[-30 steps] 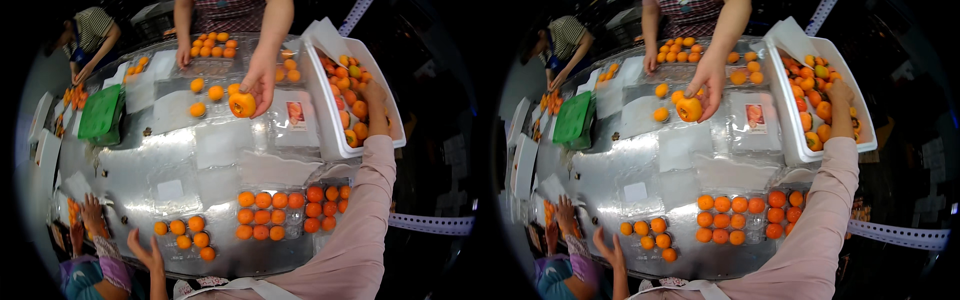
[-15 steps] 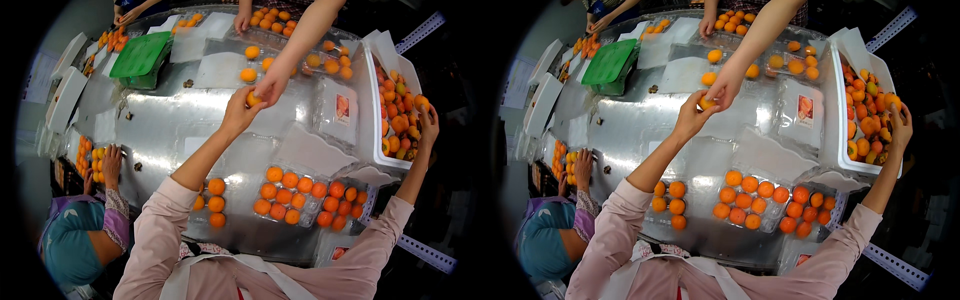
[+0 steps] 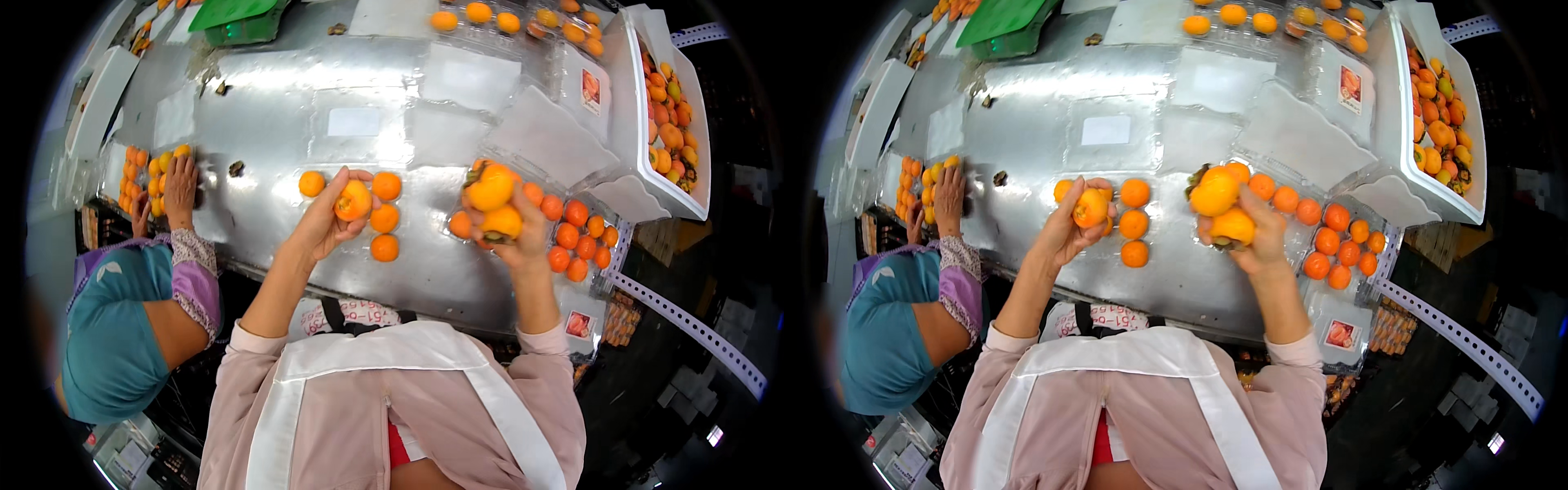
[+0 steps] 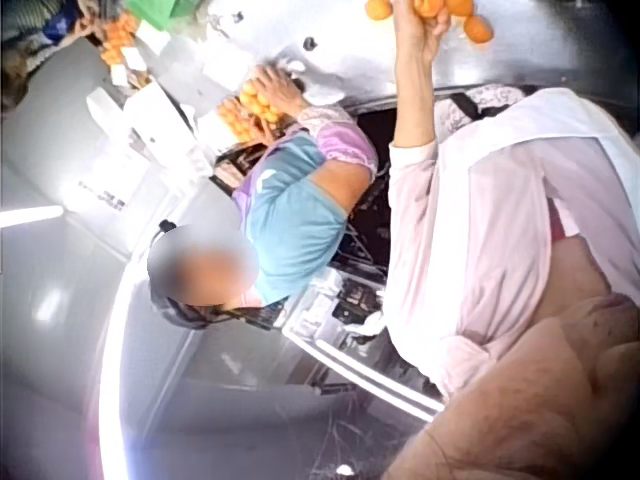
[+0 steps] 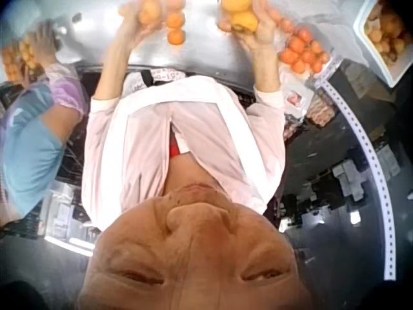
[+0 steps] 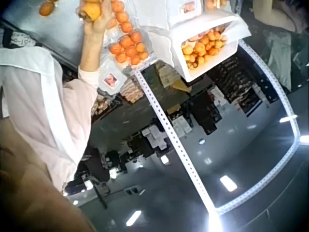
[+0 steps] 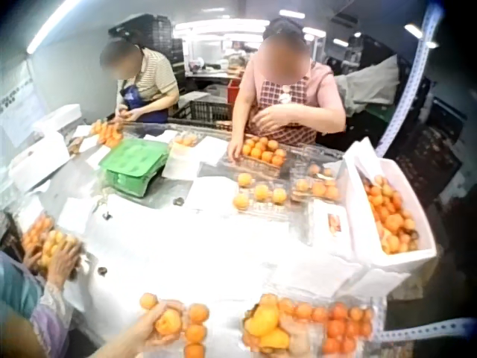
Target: The person picks persimmons from a large container and places them into clear plastic trays on a metal table. They then close the trays with lids and stack the finished packages into a black crate. Other workers are visible nearby performing similar tasks.
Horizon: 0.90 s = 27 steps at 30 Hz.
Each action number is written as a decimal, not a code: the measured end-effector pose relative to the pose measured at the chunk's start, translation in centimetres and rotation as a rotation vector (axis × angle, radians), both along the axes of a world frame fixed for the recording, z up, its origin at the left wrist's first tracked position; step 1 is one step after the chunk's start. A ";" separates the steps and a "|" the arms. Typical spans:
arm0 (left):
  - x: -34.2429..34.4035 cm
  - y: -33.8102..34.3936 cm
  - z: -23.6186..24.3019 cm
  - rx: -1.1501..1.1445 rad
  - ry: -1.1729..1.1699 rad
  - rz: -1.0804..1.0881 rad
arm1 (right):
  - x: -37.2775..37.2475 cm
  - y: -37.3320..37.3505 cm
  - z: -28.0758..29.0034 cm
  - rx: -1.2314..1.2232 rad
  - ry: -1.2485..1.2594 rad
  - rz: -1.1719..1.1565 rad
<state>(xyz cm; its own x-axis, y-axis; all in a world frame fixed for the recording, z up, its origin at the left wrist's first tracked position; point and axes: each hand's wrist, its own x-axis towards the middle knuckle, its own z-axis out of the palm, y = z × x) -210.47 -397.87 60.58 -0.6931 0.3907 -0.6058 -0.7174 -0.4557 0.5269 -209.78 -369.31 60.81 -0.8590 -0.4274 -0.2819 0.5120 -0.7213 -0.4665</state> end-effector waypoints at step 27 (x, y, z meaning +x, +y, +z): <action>12.4 -12.5 -6.5 -0.176 0.180 0.313 | 8.6 -19.3 -4.1 1.939 0.957 0.273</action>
<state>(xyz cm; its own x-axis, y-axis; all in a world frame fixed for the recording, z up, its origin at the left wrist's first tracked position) -198.06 -410.38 54.05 -0.8634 0.0447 -0.5025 -0.4472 -0.5290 0.7212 -201.17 -388.60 56.71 -0.9469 -0.3197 -0.0353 -0.2747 0.8608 -0.4286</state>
